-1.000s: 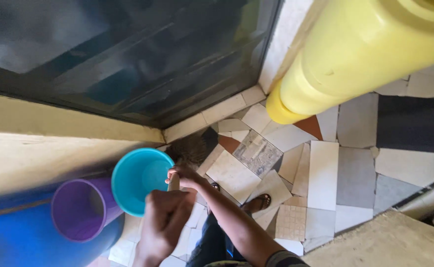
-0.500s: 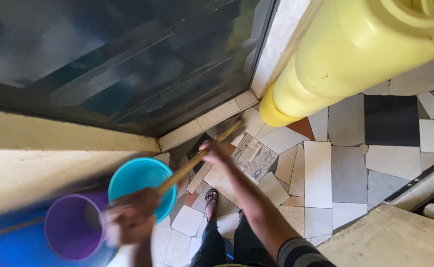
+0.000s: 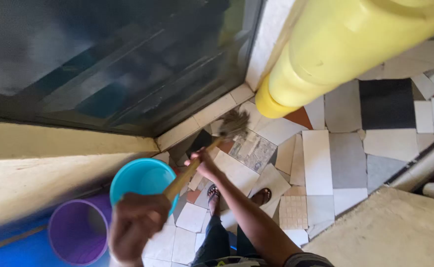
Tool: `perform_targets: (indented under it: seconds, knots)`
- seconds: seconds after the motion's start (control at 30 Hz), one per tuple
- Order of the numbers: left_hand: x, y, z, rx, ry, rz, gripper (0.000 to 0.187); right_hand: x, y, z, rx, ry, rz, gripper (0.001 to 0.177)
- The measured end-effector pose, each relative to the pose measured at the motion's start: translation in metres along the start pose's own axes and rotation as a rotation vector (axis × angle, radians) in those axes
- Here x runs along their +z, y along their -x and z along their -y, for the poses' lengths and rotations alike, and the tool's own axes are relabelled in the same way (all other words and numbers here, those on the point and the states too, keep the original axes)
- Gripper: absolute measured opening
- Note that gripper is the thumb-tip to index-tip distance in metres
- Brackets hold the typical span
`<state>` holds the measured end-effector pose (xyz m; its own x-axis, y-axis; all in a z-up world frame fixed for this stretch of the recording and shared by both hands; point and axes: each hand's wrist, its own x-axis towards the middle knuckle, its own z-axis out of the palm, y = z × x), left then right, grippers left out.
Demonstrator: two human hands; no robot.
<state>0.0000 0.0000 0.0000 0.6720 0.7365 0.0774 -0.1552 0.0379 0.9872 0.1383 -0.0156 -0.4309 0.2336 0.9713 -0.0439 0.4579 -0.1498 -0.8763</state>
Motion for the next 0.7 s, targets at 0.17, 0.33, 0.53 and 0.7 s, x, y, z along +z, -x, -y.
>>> perform_targets:
  seconds: [0.17,0.33,0.53,0.7]
  knots:
    - [0.055,0.005,0.002,0.069,-0.539,0.236,0.019,-0.019,0.036,0.062,0.214,-0.355,0.305,0.035]
    - [0.079,0.006,0.012,0.523,-0.924,-0.452,0.013,-0.017,0.052,0.064,0.047,-0.126,0.551,0.008]
    - [0.114,0.007,0.018,0.405,0.193,-0.465,0.018,-0.08,0.056,0.026,0.146,0.046,0.462,0.013]
    - [0.107,-0.052,0.083,0.532,0.177,-0.16,0.029,-0.165,0.077,-0.03,0.254,0.058,0.207,0.008]
